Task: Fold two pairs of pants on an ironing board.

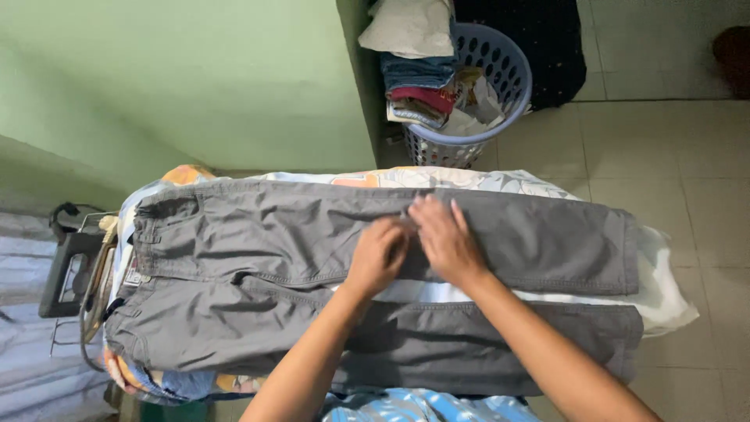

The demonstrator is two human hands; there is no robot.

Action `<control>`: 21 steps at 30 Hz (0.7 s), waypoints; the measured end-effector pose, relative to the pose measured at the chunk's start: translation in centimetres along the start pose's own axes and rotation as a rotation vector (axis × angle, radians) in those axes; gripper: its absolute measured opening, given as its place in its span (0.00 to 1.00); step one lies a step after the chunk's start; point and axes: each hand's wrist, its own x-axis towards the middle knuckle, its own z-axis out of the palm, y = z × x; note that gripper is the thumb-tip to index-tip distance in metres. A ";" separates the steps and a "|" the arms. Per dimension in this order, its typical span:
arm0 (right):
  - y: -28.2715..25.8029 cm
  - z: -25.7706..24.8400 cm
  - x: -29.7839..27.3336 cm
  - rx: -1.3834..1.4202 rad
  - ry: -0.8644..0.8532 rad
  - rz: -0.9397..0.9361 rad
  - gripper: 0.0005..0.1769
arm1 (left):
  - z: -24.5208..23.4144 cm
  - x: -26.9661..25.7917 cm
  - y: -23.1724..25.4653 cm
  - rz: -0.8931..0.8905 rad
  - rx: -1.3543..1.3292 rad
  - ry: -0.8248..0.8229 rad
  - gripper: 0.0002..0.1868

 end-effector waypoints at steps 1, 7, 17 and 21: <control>-1.0 -1.6 -1.0 -0.151 -0.173 -0.014 0.27 | -1.2 0.2 1.9 0.069 0.208 0.188 0.25; 10.8 -12.9 -7.4 -0.483 -0.227 0.428 0.43 | -4.6 -1.8 3.3 0.016 0.573 0.482 0.46; 2.2 -5.3 -4.9 -0.238 -0.088 0.214 0.36 | -4.3 -2.1 3.2 -0.045 0.597 0.540 0.46; 3.9 -8.6 -5.9 -0.369 -0.322 0.120 0.36 | -4.1 -2.1 3.1 -0.062 0.574 0.550 0.46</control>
